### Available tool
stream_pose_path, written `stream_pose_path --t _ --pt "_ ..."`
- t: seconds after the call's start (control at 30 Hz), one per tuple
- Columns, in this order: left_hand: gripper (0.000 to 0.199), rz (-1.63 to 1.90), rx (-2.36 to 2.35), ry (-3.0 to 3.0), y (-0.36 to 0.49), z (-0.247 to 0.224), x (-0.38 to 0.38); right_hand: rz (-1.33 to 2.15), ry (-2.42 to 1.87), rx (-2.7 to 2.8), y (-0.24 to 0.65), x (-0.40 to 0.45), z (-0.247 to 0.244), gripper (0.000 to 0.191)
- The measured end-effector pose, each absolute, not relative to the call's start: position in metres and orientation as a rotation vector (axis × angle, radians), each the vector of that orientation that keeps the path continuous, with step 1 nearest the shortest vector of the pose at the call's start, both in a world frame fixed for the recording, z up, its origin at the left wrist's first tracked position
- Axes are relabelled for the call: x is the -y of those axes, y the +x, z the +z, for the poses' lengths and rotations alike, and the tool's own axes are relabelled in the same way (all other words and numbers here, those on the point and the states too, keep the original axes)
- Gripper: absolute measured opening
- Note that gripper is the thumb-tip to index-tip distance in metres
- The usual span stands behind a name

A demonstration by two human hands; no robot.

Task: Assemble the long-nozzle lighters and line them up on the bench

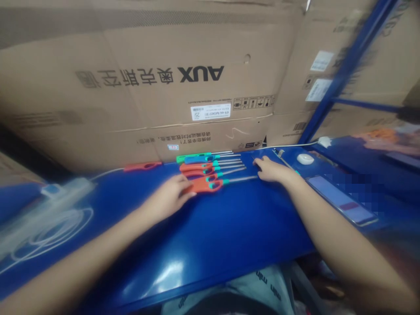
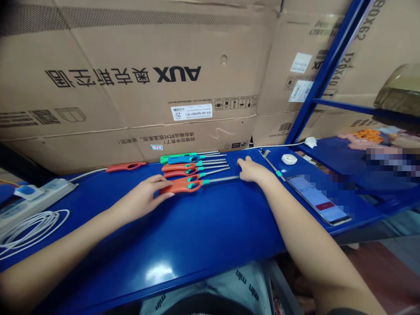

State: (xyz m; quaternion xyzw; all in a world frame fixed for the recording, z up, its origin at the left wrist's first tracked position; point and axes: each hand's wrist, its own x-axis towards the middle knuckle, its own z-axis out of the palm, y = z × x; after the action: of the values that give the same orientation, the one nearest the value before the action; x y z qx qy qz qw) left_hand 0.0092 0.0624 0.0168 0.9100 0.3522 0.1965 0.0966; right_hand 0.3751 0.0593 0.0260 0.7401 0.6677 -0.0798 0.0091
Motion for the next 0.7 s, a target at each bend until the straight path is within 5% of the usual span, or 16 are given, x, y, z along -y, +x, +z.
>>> stream_pose_path --t 0.43,0.7 --pt "0.037 0.66 -1.201 2.75 0.01 -0.004 -0.097 -0.076 2.306 -2.152 0.362 -0.056 0.02 0.047" --pt "0.037 0.723 -1.11 2.901 0.016 -0.005 -0.096 0.2 1.952 -2.743 0.322 -0.053 0.01 0.045"
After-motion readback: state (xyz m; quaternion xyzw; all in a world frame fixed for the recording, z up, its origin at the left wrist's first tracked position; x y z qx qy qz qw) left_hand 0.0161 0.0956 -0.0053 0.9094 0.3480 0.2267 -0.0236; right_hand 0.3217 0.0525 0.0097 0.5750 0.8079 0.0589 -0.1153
